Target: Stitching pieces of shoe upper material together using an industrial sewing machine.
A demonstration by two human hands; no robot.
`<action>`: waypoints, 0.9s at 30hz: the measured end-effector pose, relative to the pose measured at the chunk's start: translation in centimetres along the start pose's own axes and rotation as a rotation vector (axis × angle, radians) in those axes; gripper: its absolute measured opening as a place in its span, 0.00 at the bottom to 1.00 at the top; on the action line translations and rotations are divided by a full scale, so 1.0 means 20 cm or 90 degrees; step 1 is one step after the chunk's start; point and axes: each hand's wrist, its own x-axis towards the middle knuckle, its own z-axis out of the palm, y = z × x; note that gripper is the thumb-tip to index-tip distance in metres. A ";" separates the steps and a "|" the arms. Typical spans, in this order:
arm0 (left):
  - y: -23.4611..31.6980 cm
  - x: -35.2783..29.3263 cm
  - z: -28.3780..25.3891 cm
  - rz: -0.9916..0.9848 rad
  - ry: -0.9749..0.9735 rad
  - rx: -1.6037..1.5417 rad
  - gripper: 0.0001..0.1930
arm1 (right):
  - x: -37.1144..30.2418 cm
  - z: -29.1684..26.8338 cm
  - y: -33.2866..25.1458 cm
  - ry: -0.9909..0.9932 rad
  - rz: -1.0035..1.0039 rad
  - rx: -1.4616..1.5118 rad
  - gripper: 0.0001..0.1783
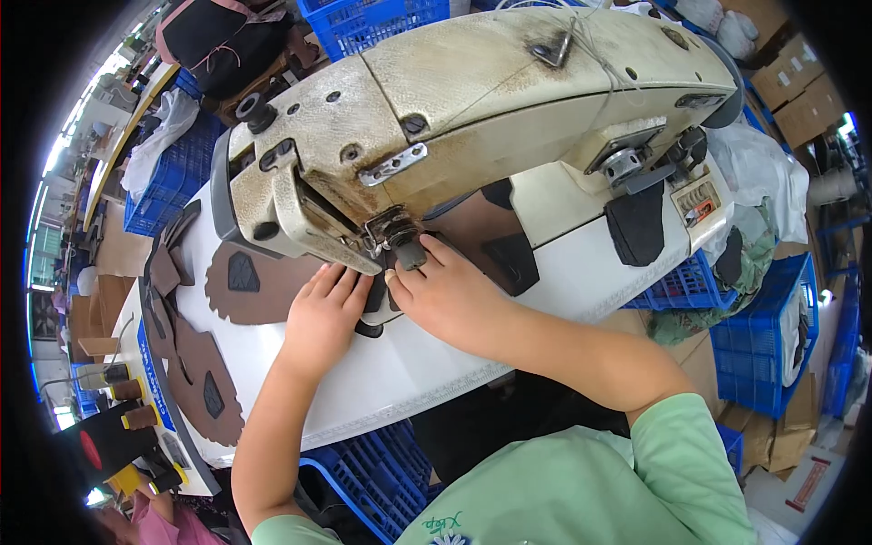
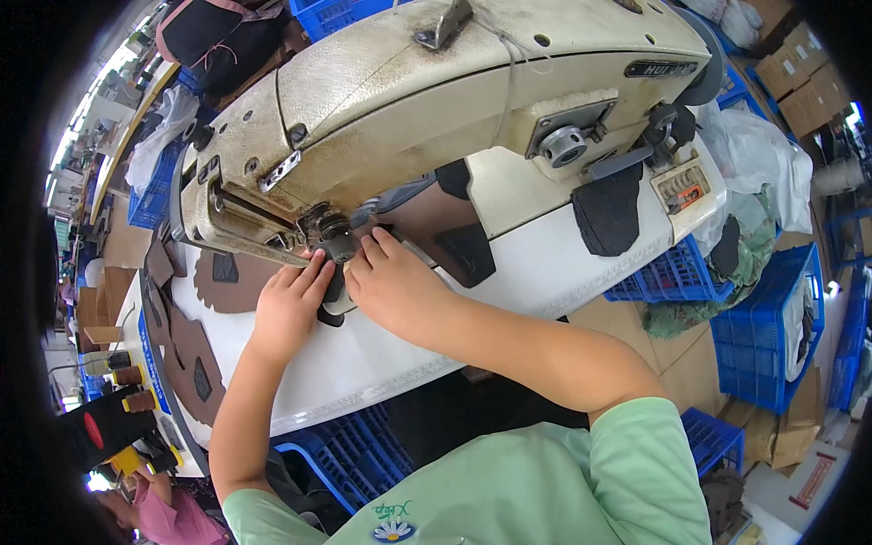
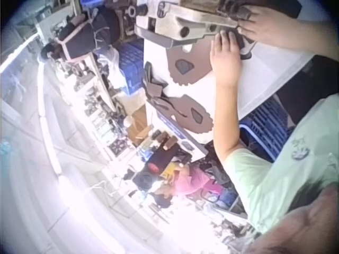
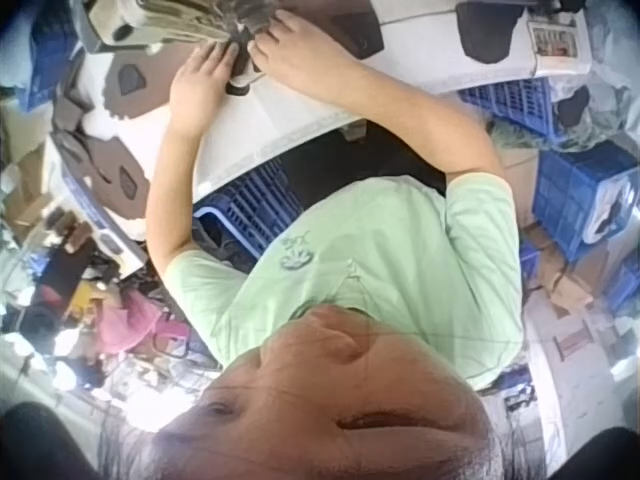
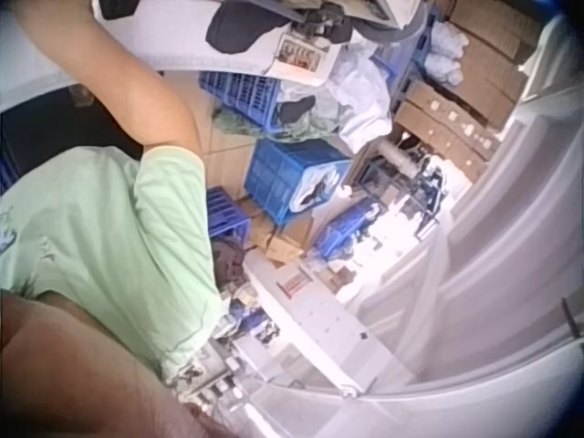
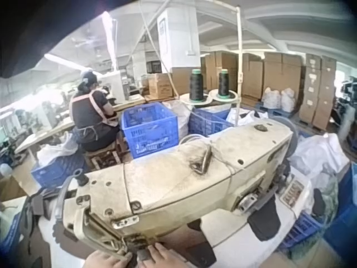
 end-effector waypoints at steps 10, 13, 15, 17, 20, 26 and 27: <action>0.10 -0.02 0.03 -0.036 -0.013 0.059 0.25 | -0.08 0.08 0.06 0.077 0.060 0.152 0.17; 0.11 -0.03 0.05 -0.054 0.007 0.061 0.26 | -0.09 0.09 0.12 0.093 0.047 0.187 0.16; 0.10 -0.04 0.06 -0.074 0.018 0.042 0.28 | -0.09 0.09 0.12 0.076 0.049 0.185 0.16; 0.11 -0.04 0.07 -0.078 0.025 0.038 0.29 | -0.09 0.09 0.13 0.075 0.059 0.197 0.16; 0.11 -0.03 0.07 -0.087 0.030 0.044 0.28 | -0.09 0.10 0.13 0.086 0.060 0.205 0.16; 0.12 -0.02 0.06 -0.088 0.051 0.036 0.27 | -0.09 0.09 0.13 0.078 0.065 0.197 0.16; 0.12 -0.02 0.06 -0.091 0.053 0.032 0.27 | -0.09 0.10 0.13 0.077 0.064 0.196 0.16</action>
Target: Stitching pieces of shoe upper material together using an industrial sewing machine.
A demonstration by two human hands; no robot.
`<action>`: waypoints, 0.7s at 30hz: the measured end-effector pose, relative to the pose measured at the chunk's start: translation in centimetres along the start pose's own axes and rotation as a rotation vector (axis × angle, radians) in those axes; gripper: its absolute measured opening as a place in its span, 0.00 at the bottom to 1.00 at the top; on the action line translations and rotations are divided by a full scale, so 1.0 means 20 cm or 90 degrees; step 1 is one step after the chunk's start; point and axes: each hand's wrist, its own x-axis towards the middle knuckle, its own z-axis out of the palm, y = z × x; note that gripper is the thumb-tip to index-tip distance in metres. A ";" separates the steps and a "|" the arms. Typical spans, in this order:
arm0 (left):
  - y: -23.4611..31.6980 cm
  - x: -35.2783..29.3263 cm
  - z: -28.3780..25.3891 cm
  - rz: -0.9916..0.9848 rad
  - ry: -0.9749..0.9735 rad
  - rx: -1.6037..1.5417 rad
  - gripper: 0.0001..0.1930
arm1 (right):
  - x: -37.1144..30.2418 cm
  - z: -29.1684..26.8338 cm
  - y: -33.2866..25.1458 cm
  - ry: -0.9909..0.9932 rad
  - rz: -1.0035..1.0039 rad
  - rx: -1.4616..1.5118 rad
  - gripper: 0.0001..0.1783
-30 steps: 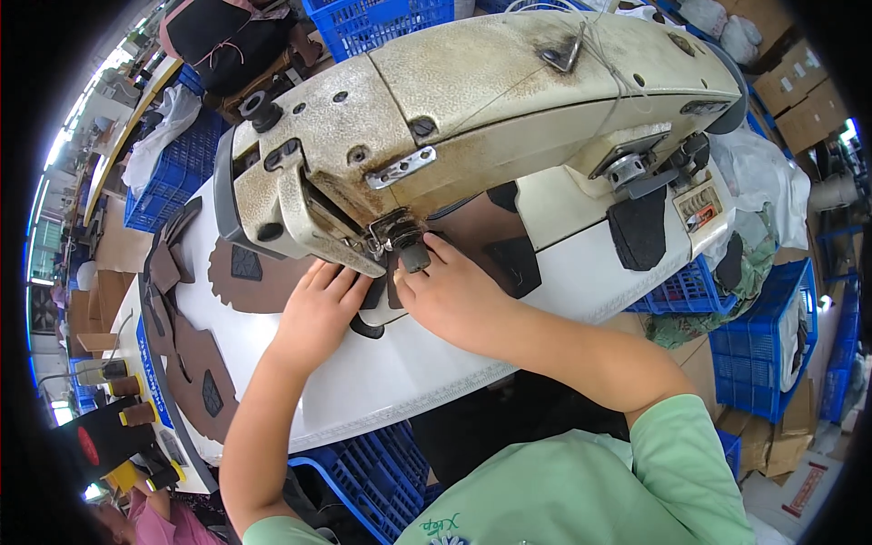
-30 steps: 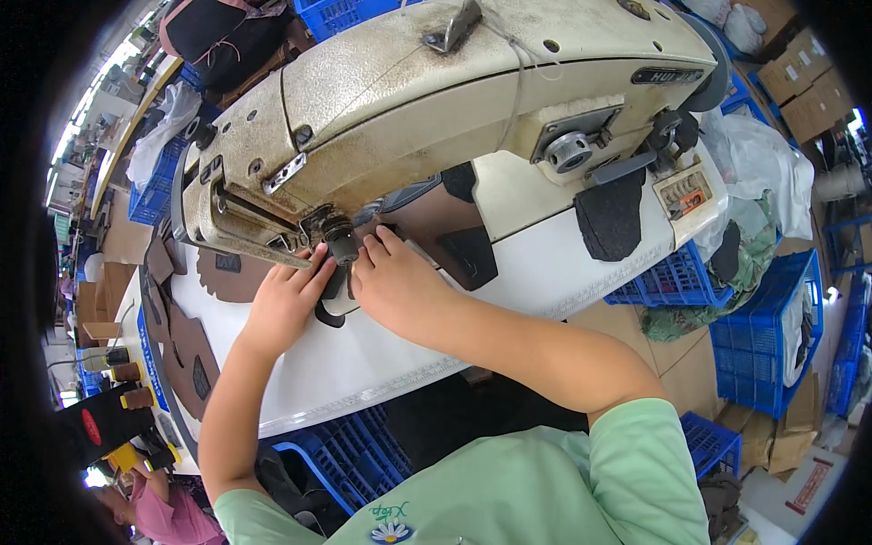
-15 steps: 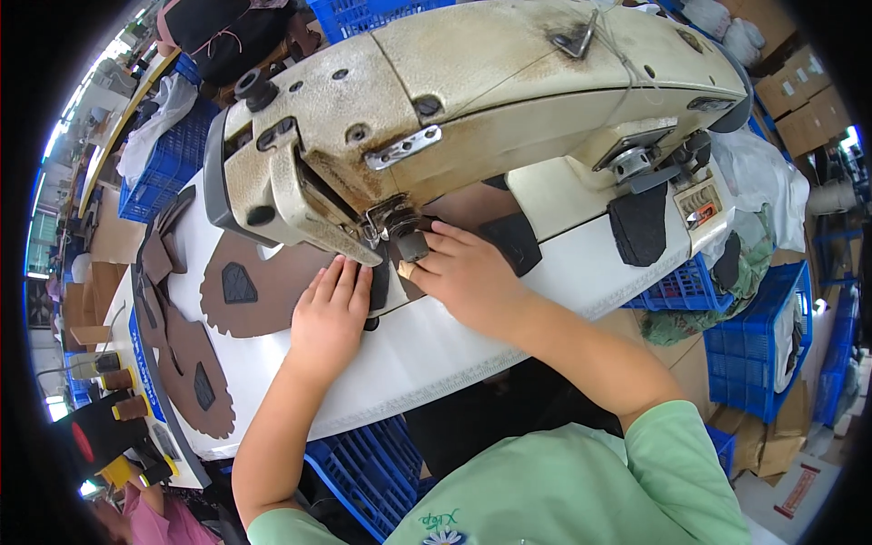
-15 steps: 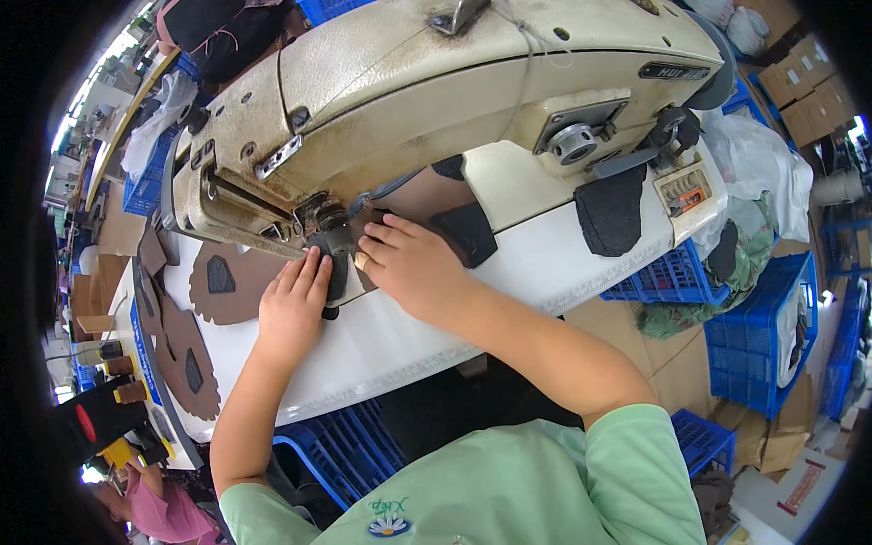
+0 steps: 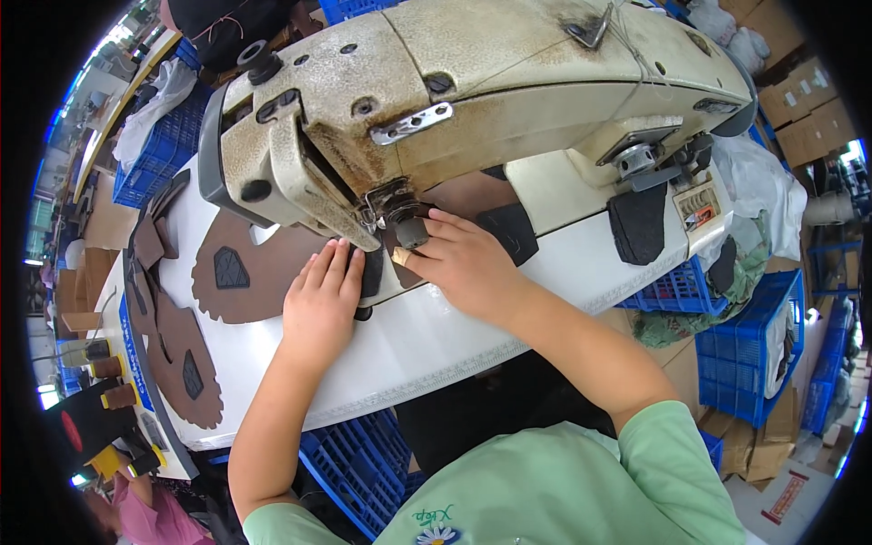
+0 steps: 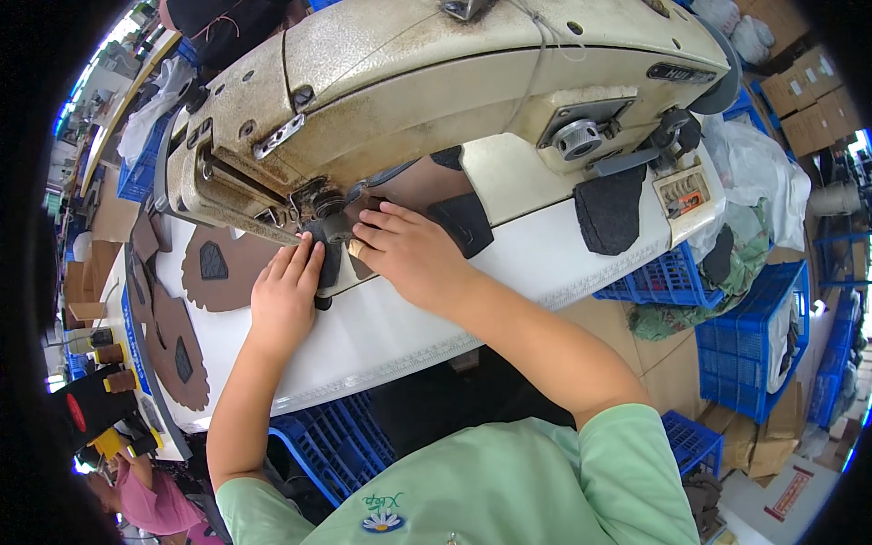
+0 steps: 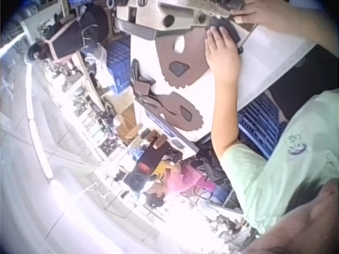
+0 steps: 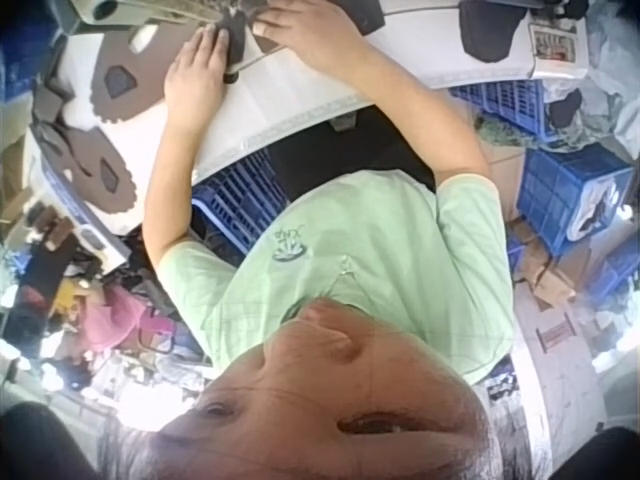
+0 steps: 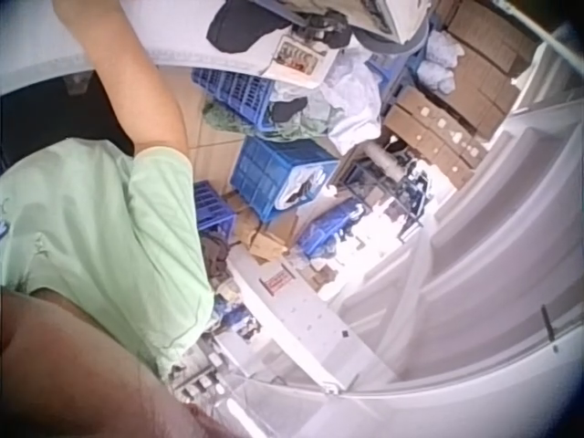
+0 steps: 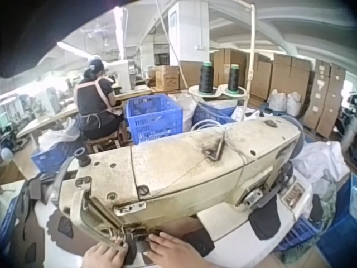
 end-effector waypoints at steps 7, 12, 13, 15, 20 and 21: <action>-0.01 0.00 0.00 -0.043 0.001 -0.061 0.19 | 0.00 0.01 -0.01 0.006 0.003 0.032 0.16; -0.01 0.00 -0.01 -0.014 0.002 -0.041 0.17 | 0.00 0.00 -0.01 0.014 0.003 0.037 0.16; -0.01 0.01 -0.01 -0.011 -0.001 -0.036 0.17 | 0.00 0.00 -0.01 0.009 0.002 0.035 0.16; -0.01 0.00 -0.01 -0.015 0.001 -0.041 0.17 | 0.01 0.00 -0.01 0.005 0.000 0.033 0.15; -0.01 0.01 -0.03 -0.021 -0.003 -0.047 0.18 | 0.02 -0.01 -0.02 0.014 -0.006 0.016 0.15; -0.01 0.01 -0.03 -0.019 -0.011 -0.036 0.19 | 0.02 -0.01 -0.01 0.016 -0.006 0.016 0.15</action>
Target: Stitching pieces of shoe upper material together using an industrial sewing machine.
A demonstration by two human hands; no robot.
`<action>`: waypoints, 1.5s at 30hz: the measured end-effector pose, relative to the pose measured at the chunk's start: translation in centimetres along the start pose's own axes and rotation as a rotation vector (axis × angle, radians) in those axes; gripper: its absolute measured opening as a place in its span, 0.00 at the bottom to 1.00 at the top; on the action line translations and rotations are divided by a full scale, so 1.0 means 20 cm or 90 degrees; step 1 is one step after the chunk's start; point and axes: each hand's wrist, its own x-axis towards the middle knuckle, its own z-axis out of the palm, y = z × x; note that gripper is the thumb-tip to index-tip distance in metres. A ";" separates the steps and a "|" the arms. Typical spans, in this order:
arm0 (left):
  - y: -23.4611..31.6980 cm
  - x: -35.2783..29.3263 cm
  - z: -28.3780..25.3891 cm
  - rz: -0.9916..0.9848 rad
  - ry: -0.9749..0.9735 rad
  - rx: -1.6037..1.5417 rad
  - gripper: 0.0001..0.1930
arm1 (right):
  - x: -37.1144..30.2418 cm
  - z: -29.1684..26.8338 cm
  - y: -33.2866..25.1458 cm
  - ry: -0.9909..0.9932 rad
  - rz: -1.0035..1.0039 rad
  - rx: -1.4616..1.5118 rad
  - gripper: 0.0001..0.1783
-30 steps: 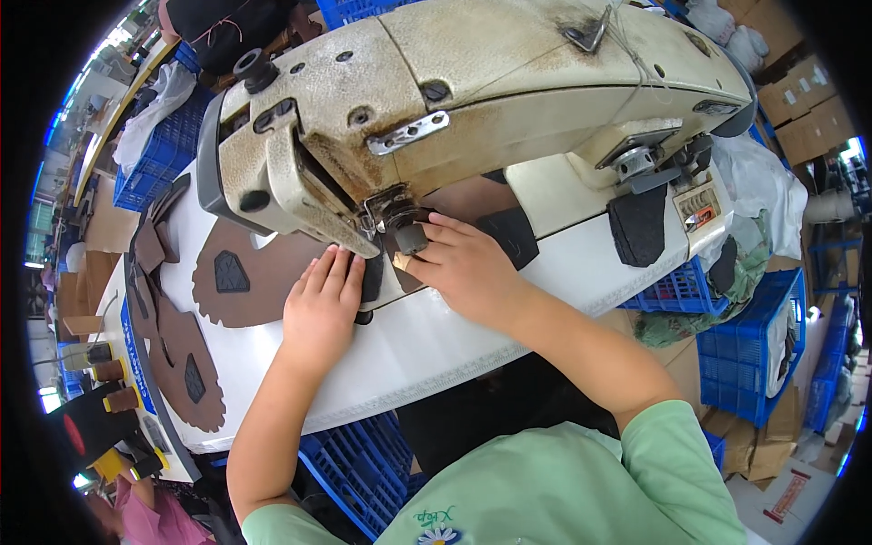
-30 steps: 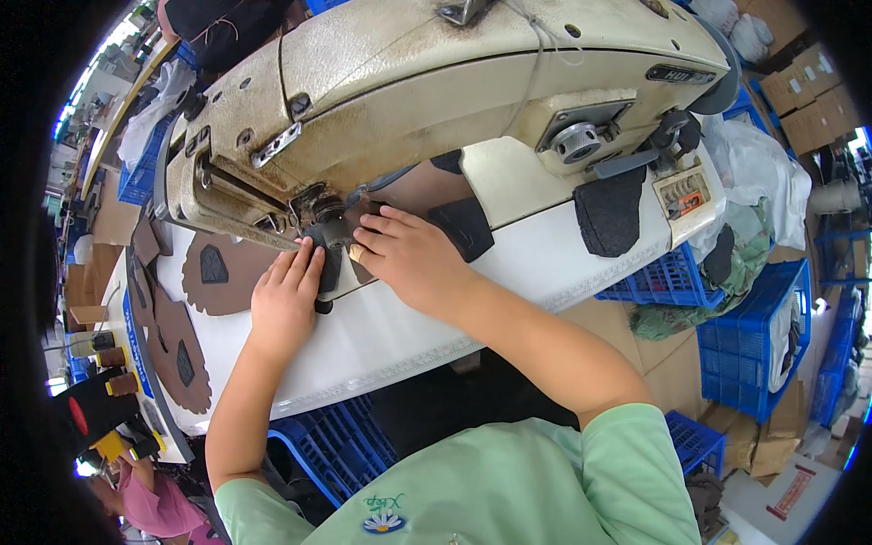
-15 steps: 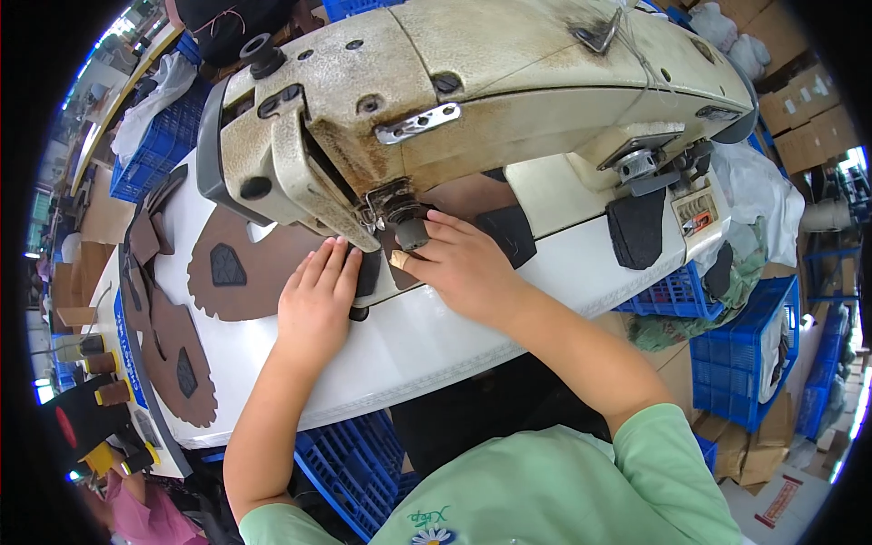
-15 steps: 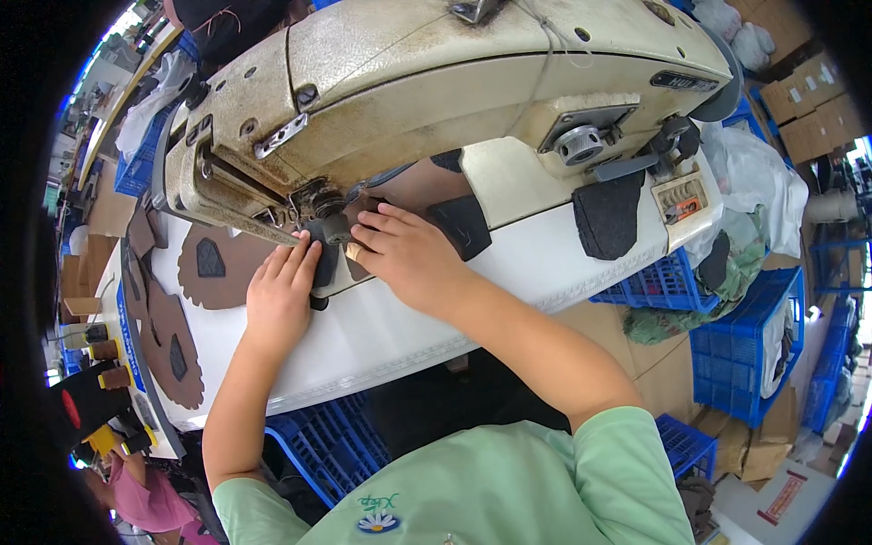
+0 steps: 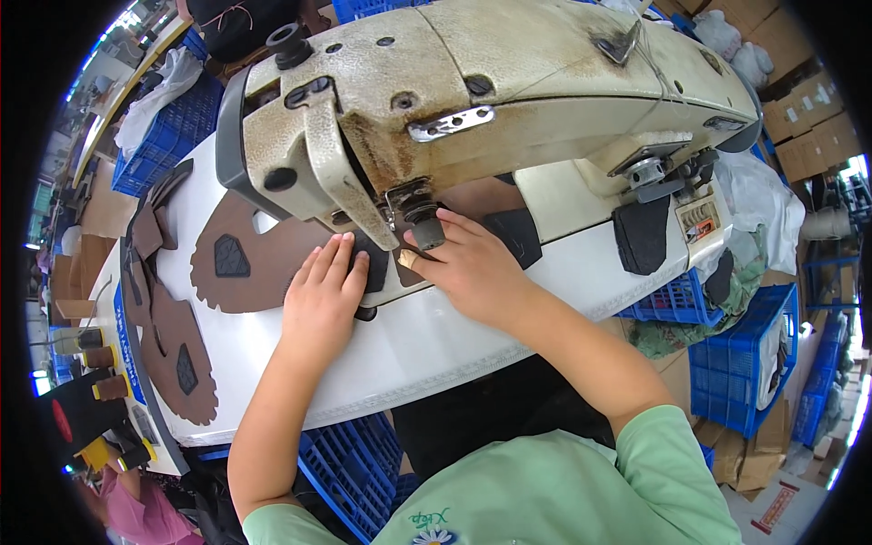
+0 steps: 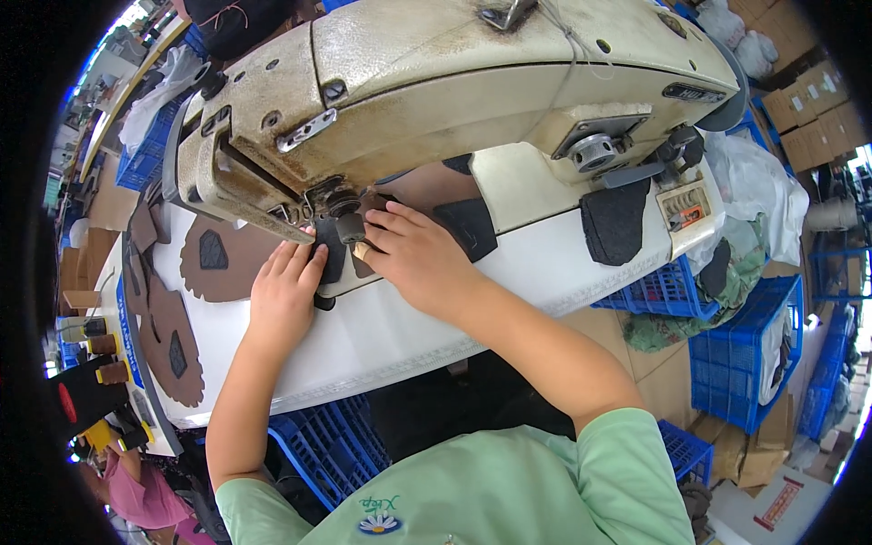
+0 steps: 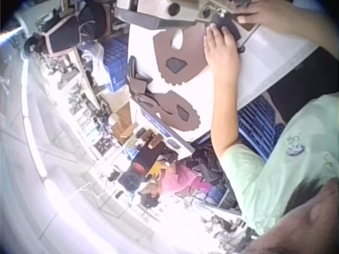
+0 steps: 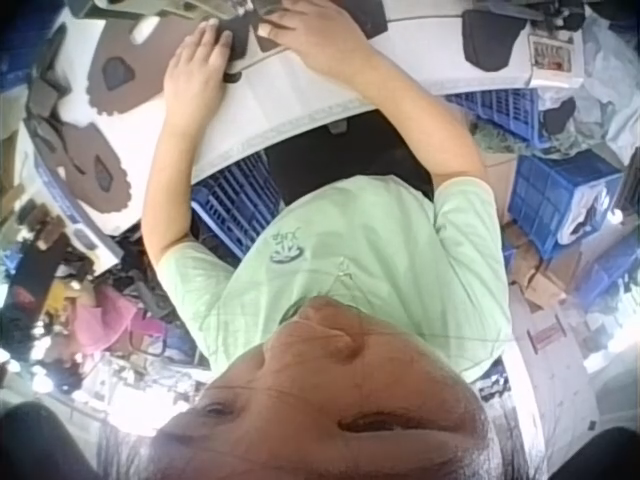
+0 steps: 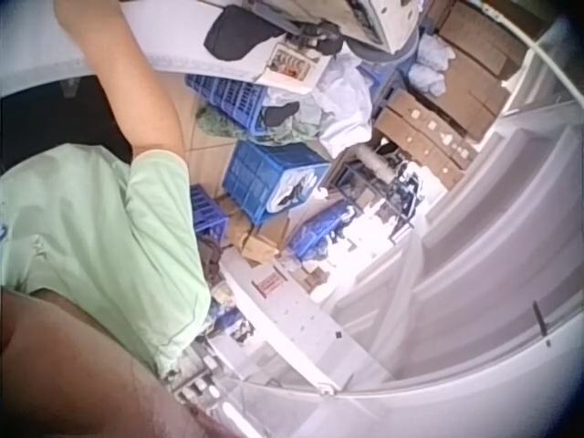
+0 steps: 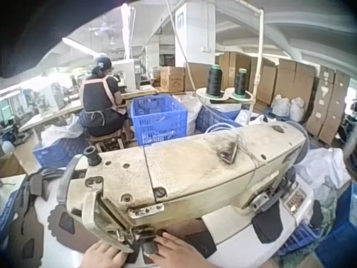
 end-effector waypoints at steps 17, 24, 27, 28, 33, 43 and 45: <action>0.04 0.05 0.02 -0.006 -0.008 0.120 0.22 | 0.07 -0.02 0.05 -0.006 -0.026 -0.033 0.10; 0.02 0.05 -0.04 -0.028 -0.045 0.023 0.22 | 0.10 -0.01 0.07 -0.023 0.009 -0.007 0.10; -0.06 0.01 -0.06 0.043 -0.022 -0.020 0.22 | 0.09 -0.01 0.07 0.005 -0.012 -0.006 0.10; -0.07 0.00 -0.07 0.093 0.003 -0.026 0.21 | 0.09 -0.01 0.07 0.005 -0.014 -0.007 0.09; -0.06 0.00 -0.03 0.123 0.076 -0.008 0.16 | 0.10 -0.01 0.07 0.007 -0.011 0.004 0.09; -0.02 0.05 0.00 0.092 0.073 0.052 0.13 | 0.14 0.00 0.12 0.028 0.022 0.059 0.08; -0.02 0.06 0.01 0.090 0.079 0.052 0.14 | 0.15 0.01 0.14 0.037 0.026 0.079 0.08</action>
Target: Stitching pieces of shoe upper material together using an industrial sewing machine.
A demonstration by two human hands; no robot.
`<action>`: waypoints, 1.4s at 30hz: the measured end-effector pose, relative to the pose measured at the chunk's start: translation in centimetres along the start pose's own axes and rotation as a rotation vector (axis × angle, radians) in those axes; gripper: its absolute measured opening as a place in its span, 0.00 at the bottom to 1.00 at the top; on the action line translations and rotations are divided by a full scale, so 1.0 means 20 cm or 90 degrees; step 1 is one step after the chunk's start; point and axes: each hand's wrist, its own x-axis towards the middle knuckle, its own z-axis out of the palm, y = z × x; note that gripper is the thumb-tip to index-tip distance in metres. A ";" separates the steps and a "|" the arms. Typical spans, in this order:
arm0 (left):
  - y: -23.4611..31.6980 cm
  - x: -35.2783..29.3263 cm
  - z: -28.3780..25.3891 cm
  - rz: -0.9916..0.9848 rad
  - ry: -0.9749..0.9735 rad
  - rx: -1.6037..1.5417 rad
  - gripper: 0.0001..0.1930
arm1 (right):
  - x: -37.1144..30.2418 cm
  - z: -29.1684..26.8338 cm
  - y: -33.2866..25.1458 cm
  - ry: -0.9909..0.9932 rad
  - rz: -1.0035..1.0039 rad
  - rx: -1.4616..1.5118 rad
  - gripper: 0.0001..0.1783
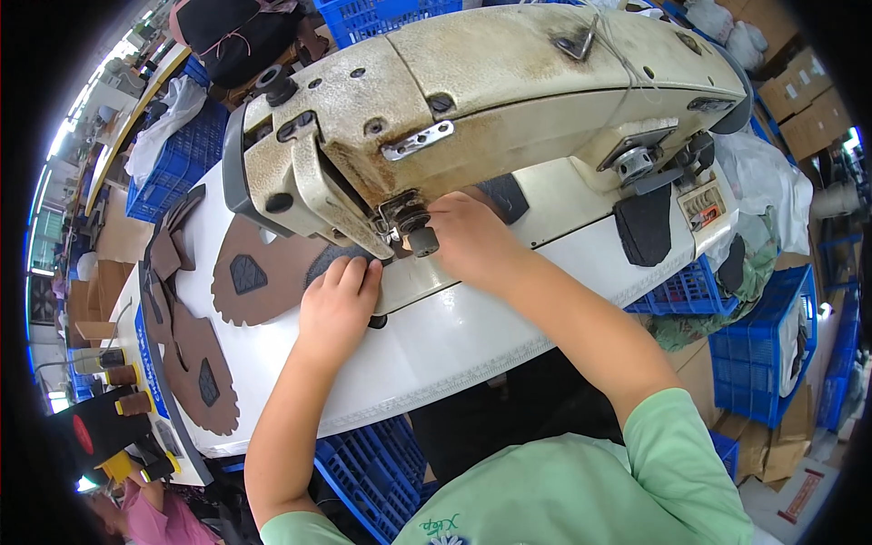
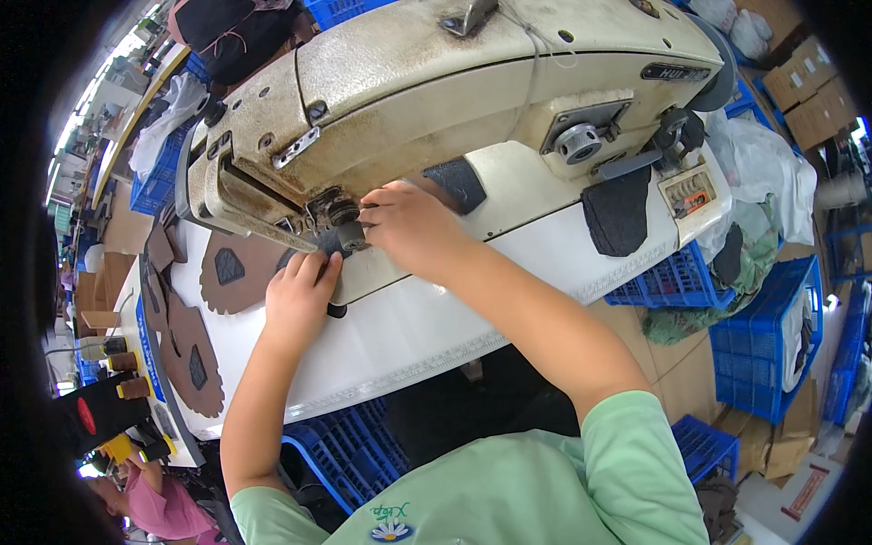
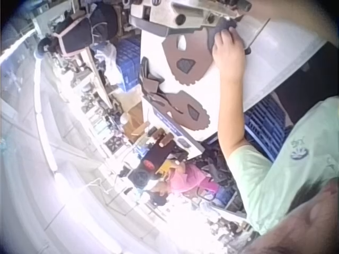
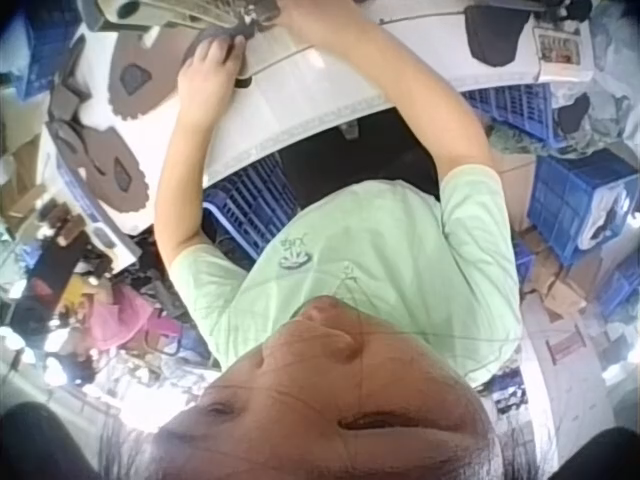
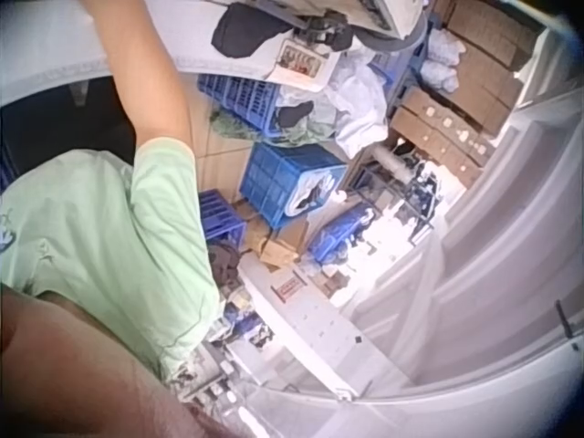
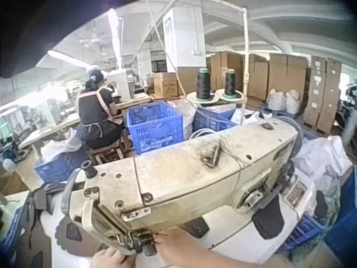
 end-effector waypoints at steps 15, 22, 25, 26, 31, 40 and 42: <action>0.03 0.02 0.02 -0.031 -0.019 -0.007 0.16 | 0.01 0.03 0.04 0.004 -0.063 -0.027 0.09; 0.04 0.04 0.04 -0.045 -0.007 0.005 0.14 | 0.01 0.06 0.08 0.007 -0.041 -0.024 0.09; 0.03 0.04 0.05 -0.063 -0.022 0.003 0.14 | 0.01 0.06 0.07 0.007 -0.023 -0.014 0.10; 0.03 0.04 0.06 -0.064 -0.022 0.003 0.14 | 0.02 0.06 0.07 0.009 -0.007 -0.002 0.10; 0.01 0.07 0.07 -0.081 -0.023 -0.001 0.12 | 0.01 0.08 0.08 0.047 -0.019 -0.025 0.11; -0.01 0.08 0.10 -0.113 -0.011 -0.011 0.09 | 0.04 0.06 0.08 0.020 -0.009 -0.023 0.11; -0.01 0.09 0.10 -0.093 0.012 0.006 0.07 | 0.04 0.06 0.09 0.013 0.004 -0.019 0.10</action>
